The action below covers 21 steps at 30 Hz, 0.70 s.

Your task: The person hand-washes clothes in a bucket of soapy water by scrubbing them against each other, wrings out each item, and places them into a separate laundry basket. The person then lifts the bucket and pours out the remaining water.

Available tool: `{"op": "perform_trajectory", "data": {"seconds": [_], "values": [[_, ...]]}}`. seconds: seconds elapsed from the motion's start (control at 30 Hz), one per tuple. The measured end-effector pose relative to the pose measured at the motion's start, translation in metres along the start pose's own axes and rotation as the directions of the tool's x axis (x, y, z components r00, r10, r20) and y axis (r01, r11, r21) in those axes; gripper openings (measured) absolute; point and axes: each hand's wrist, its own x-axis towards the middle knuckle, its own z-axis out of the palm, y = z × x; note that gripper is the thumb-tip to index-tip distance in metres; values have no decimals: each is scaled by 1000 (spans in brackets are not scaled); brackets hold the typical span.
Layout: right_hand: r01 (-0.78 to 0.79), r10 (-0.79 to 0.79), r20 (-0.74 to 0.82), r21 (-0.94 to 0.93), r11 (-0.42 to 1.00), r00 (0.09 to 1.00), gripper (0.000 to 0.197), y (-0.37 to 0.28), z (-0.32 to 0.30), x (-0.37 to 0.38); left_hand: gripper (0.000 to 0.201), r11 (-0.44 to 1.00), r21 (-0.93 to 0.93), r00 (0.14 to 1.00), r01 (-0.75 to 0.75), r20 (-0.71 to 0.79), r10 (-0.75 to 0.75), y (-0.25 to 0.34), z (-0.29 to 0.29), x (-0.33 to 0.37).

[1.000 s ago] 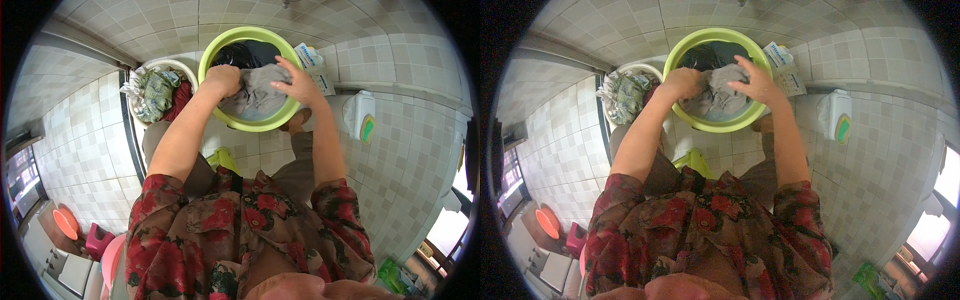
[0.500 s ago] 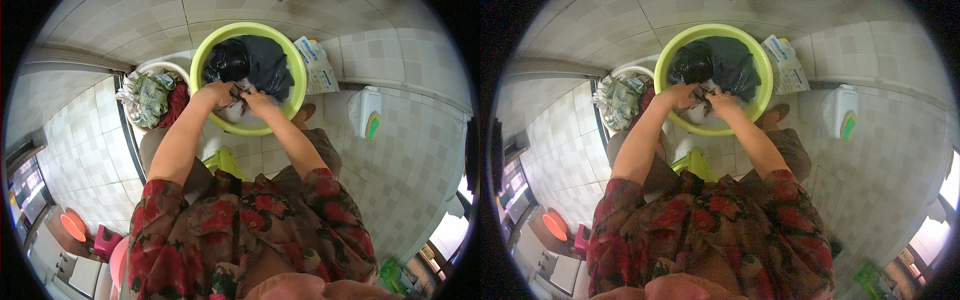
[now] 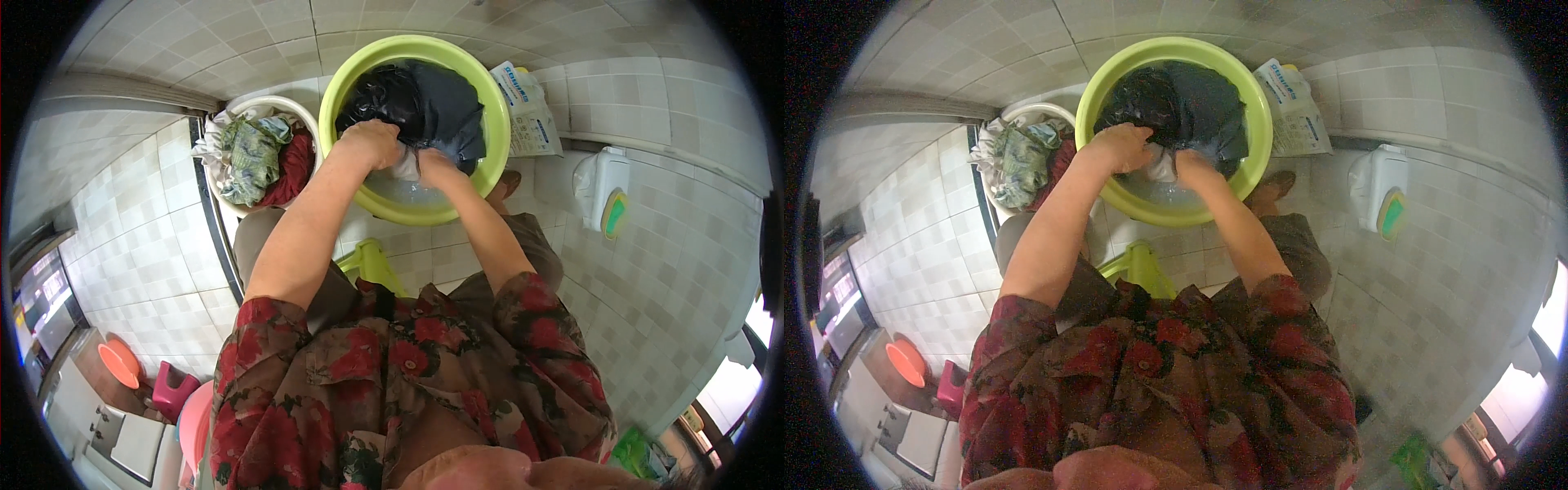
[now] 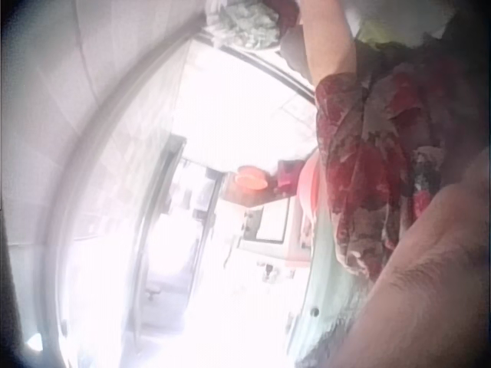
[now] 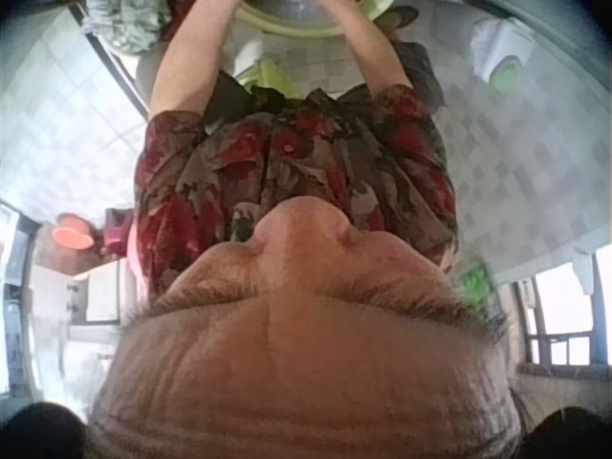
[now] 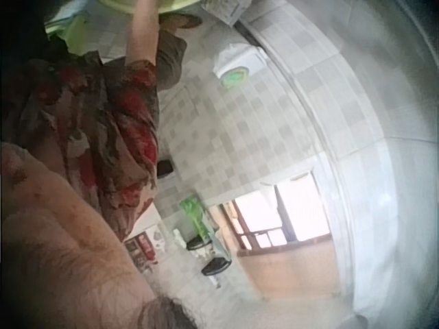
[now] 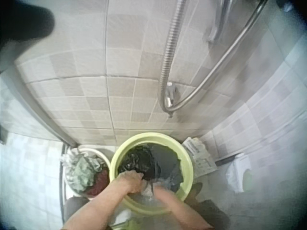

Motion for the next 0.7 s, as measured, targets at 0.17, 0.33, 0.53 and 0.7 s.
{"op": "perform_trajectory", "data": {"seconds": [0.17,0.33,0.53,0.7], "values": [[37,78,-352,310,950,933,35,7,-64,-76,57,995,72,997,-66,-22,68,17,-21,-15],[47,267,-472,554,831,840,41,-8,-133,-137,85,994,98,998,-45,-33,48,22,-27,-36],[448,207,-776,535,716,596,37,-27,-188,-190,118,994,-35,970,-100,-225,90,21,-17,-39],[617,286,-757,647,448,587,36,-59,-213,-225,98,808,-201,764,-553,-508,397,14,-3,-11]]}}
